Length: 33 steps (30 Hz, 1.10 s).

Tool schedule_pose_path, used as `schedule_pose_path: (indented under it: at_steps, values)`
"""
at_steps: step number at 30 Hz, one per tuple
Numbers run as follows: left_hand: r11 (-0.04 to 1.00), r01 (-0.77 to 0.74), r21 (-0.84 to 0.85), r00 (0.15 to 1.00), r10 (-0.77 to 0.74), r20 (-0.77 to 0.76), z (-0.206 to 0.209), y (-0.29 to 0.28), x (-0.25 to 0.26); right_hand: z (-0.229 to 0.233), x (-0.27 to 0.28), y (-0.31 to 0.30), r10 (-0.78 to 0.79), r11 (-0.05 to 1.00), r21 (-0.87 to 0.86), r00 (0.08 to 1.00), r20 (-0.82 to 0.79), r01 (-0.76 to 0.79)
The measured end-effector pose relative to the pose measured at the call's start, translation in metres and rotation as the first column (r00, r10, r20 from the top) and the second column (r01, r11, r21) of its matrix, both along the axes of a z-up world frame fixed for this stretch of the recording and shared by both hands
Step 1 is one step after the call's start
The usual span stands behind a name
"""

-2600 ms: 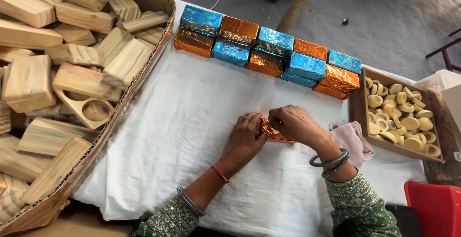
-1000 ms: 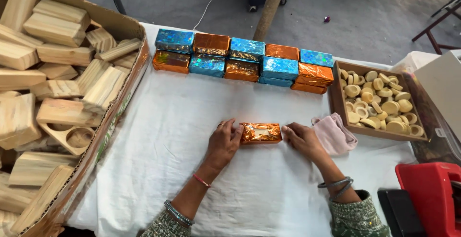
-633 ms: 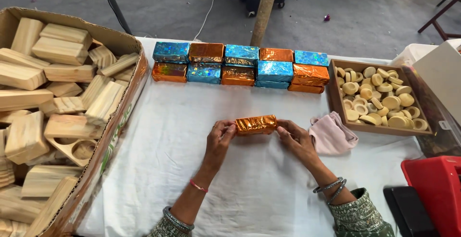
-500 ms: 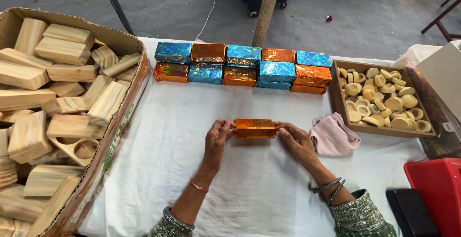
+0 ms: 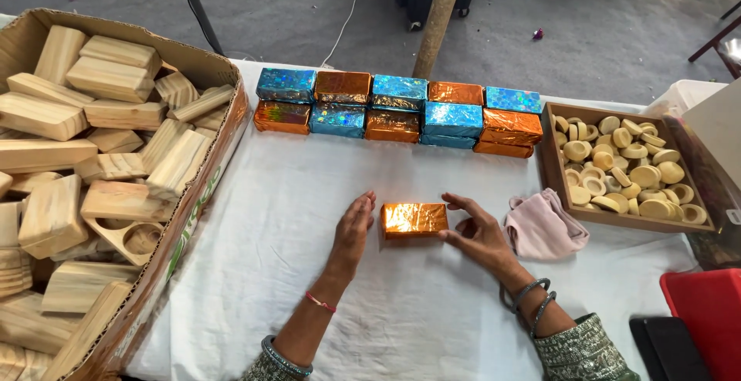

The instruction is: Manually wrapping blocks in colorful foil and organizing them into rows on a workstation.

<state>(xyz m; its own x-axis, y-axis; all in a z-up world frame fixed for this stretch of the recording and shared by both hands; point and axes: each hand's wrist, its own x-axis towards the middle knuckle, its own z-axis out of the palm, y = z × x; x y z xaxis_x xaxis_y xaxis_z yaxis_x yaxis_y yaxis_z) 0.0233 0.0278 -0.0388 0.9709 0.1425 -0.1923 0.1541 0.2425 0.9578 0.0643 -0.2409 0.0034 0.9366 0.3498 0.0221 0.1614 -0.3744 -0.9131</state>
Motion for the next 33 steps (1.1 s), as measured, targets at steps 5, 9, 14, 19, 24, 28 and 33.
schedule_pose_path:
  at_steps: [5,9,14,19,24,28,33]
  values:
    - [0.996,0.079,-0.034,0.997,-0.078,0.028,0.010,-0.010,-0.006,-0.014,0.006,0.004,0.073,0.983,-0.177,0.981,0.180,-0.040]
    - [0.993,0.114,0.042,0.984,-0.119,0.135,0.017,-0.017,-0.011,-0.017,0.007,0.005,0.108,0.979,-0.196,0.955,0.276,-0.054]
    - [0.940,0.102,0.326,0.961,-0.178,0.213,0.006,-0.013,0.001,-0.015,0.007,0.007,0.111,0.970,-0.241,0.947,0.302,-0.037]
    - [0.666,0.096,0.740,0.908,-0.363,0.210,0.005,0.005,0.008,-0.019,0.010,0.004,0.097,0.974,-0.221,0.970,0.222,-0.047]
    - [0.570,0.208,0.795,0.885,-0.456,0.095,0.024,0.026,0.001,-0.014,0.011,0.003,0.104,0.972,-0.226,0.974,0.202,-0.057]
    - [0.603,0.243,0.760,0.884,-0.461,0.083,0.035,0.027,0.000,-0.010,0.011,0.003,0.114,0.972,-0.224,0.978,0.177,-0.073]
    - [0.577,0.229,0.784,0.870,-0.483,0.102,0.044,0.026,-0.001,-0.015,0.014,0.001,0.135,0.974,-0.201,0.978,0.160,-0.101]
